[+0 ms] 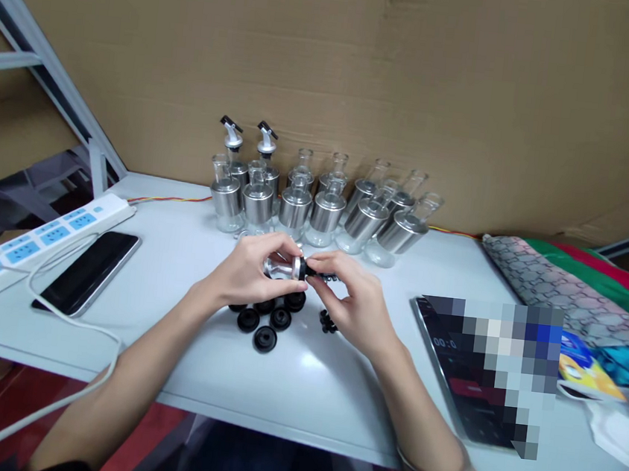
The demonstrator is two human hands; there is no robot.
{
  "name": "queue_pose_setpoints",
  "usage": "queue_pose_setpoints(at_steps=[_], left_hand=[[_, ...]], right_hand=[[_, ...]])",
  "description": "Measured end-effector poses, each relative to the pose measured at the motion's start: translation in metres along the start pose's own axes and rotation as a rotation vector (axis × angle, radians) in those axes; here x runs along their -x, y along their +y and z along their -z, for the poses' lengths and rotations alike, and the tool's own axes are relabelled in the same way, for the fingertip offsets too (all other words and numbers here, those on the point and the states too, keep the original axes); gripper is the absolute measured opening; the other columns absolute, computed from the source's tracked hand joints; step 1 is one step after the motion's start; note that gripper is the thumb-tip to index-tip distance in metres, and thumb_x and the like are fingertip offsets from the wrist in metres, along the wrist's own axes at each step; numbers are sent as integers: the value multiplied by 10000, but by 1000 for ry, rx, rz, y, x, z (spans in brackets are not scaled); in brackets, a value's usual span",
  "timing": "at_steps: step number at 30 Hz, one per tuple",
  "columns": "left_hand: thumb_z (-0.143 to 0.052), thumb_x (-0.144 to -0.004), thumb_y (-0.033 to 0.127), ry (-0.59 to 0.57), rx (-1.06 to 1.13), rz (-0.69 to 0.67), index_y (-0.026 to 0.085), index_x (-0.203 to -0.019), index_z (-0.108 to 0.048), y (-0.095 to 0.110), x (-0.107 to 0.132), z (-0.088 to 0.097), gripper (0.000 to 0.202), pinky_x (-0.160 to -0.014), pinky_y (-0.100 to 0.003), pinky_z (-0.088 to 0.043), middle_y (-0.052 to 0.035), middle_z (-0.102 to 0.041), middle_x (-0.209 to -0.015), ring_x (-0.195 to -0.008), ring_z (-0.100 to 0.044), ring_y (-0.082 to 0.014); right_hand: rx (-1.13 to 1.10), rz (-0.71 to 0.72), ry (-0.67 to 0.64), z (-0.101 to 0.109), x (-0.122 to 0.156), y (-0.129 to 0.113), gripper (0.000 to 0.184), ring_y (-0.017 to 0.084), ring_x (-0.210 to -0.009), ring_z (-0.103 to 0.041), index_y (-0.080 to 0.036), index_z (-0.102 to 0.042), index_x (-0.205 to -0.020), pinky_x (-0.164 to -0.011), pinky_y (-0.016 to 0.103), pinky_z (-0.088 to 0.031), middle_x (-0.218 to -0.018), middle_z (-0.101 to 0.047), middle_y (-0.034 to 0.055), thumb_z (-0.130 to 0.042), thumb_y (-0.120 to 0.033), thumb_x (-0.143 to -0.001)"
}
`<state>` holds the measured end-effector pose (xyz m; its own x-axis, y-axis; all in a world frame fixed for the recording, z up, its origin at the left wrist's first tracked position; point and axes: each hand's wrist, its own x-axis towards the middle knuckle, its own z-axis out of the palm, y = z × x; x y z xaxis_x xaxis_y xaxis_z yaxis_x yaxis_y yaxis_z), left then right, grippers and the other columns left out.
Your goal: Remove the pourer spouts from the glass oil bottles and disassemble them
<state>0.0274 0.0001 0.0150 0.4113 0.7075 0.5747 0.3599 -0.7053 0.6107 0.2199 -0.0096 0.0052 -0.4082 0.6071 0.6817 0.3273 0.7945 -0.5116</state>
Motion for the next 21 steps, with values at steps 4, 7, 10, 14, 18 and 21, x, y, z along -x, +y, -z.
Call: queue_pose_setpoints(at_steps=[4,7,10,14,18,21], left_hand=[[-761,-676,306,-21,165,175,122,-866,-594,2,-2,0,312,-681,-243,-557,-39,-659,-793,-686,-638,-125],[-751,-672,297,-46,269,301,128,-881,-590,2,-3,-1,314,-708,-242,-543,-25,-646,-783,-691,-624,-114],[-751,-663,290,-39,403,387,134,-883,-595,1,-4,0,311,-717,-232,-526,-21,-637,-806,-719,-613,-109],[-747,-671,319,-43,523,465,138,-884,-610,-1,-4,1,312,-683,-239,-527,-19,-629,-797,-720,-613,-120],[-728,-693,414,-89,618,538,141,-888,-606,-2,-5,1,357,-662,-292,-558,-19,-635,-765,-676,-640,-146],[-732,-690,447,-66,624,538,141,-884,-619,-2,-6,1,381,-665,-294,-561,-26,-648,-791,-673,-652,-150]], right_hand=[[46,53,13,-1,-1,-1,151,177,-899,-613,-200,-551,-886,-765,328,-509,-951,-653,83,-516,-54,-867],[102,98,37,-2,-2,-1,154,181,-890,-596,-200,-540,-859,-758,344,-499,-951,-646,87,-504,-51,-874],[129,126,69,-3,-2,-2,151,186,-888,-589,-207,-533,-873,-757,359,-488,-958,-645,81,-506,-59,-878],[176,160,69,-4,-2,-1,187,194,-926,-577,-224,-535,-934,-781,372,-479,-987,-648,68,-488,-50,-881],[253,200,78,-2,-2,-1,219,197,-932,-562,-237,-529,-964,-791,366,-468,-1007,-658,53,-496,-40,-874],[240,196,116,-3,-1,0,258,194,-913,-576,-247,-495,-1025,-770,358,-463,-1022,-660,51,-518,-44,-867]])
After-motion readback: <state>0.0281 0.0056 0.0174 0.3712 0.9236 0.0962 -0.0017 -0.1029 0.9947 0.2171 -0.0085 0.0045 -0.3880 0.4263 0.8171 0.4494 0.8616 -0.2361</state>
